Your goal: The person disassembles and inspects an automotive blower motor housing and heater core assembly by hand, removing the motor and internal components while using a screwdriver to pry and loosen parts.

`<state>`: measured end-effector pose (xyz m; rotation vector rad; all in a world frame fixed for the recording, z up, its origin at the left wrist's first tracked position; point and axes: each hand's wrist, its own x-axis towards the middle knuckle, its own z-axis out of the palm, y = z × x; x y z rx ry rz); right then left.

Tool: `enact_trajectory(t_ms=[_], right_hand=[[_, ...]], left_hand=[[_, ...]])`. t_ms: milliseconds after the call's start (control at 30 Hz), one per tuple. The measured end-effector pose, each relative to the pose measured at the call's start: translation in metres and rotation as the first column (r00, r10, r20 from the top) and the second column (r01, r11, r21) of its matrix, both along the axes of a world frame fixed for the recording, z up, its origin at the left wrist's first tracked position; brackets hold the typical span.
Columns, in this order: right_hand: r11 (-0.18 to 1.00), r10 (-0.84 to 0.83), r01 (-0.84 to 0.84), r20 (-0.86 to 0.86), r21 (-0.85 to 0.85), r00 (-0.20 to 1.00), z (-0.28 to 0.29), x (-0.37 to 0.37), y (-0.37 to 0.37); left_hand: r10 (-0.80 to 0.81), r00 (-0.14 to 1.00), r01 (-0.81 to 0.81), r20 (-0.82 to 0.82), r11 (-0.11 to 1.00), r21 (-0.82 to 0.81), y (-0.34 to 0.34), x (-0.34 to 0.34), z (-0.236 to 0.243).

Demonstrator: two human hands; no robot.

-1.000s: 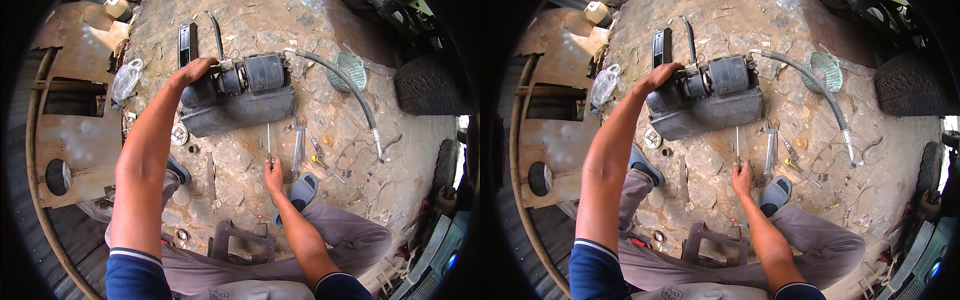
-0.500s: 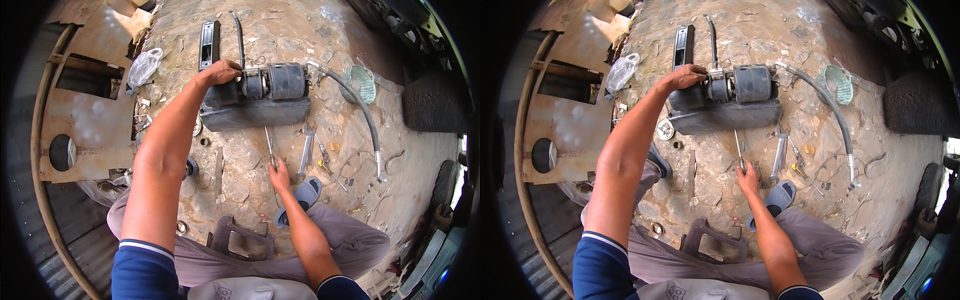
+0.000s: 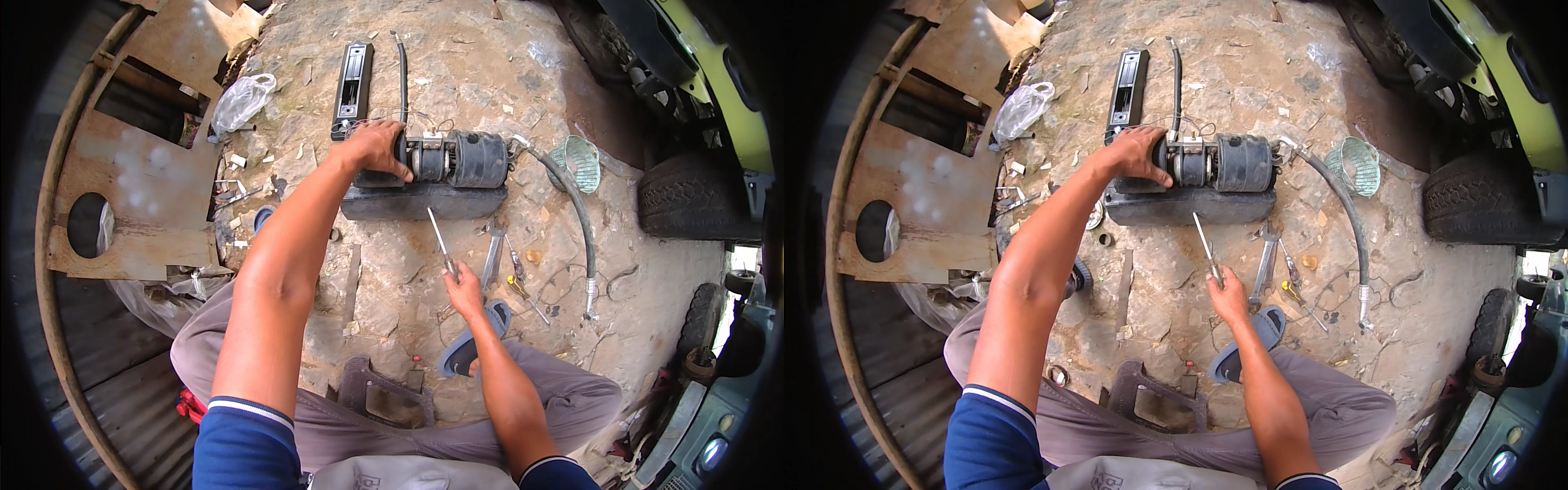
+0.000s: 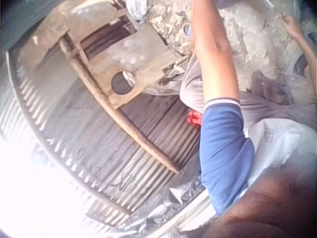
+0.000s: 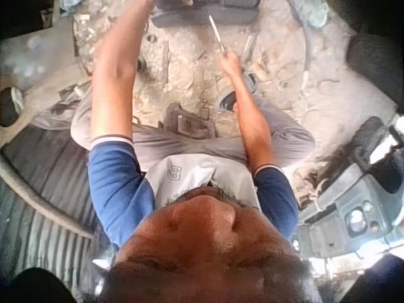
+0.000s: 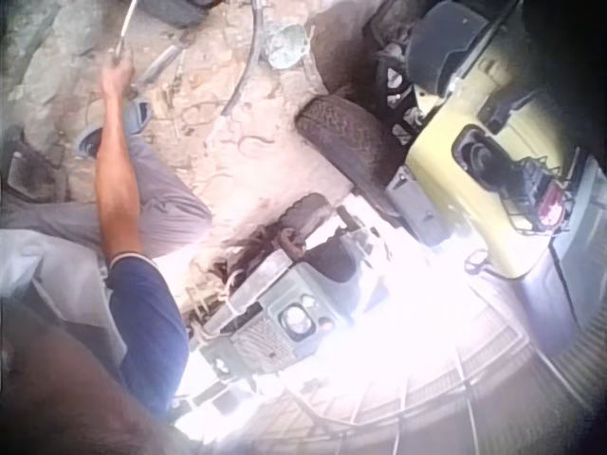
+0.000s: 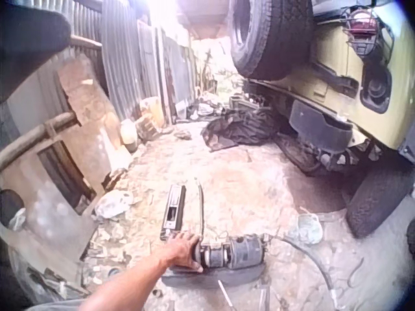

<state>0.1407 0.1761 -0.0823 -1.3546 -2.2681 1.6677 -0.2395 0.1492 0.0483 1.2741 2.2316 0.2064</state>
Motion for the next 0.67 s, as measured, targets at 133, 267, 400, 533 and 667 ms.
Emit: enact_trajectory(t_ms=[133,267,400,533,667], right_hand=[[0.998,-0.042,0.043,-0.026,0.04,0.999,0.006,0.003,0.009],[0.998,-0.025,0.026,-0.008,0.064,1.0,0.009,0.001,0.008],[0.997,-0.028,0.027,0.012,0.071,1.0,0.008,0.002,0.004],[0.998,-0.051,0.051,-0.009,0.032,0.999,0.012,-0.002,-0.002],[0.997,-0.062,0.063,0.034,-0.034,0.998,0.001,0.0,-0.001]], left_hand=[[-0.073,0.975,0.063,-0.211,0.997,-0.053,-0.014,0.017,0.004],[-0.058,0.978,0.052,-0.202,0.998,-0.031,-0.02,0.021,0.004],[-0.052,0.979,0.045,-0.196,0.998,-0.036,-0.018,0.023,0.004],[-0.04,0.982,0.037,-0.186,0.999,-0.019,-0.02,0.021,0.002],[-0.045,0.984,0.042,-0.175,0.999,-0.021,-0.017,0.017,0.0]])
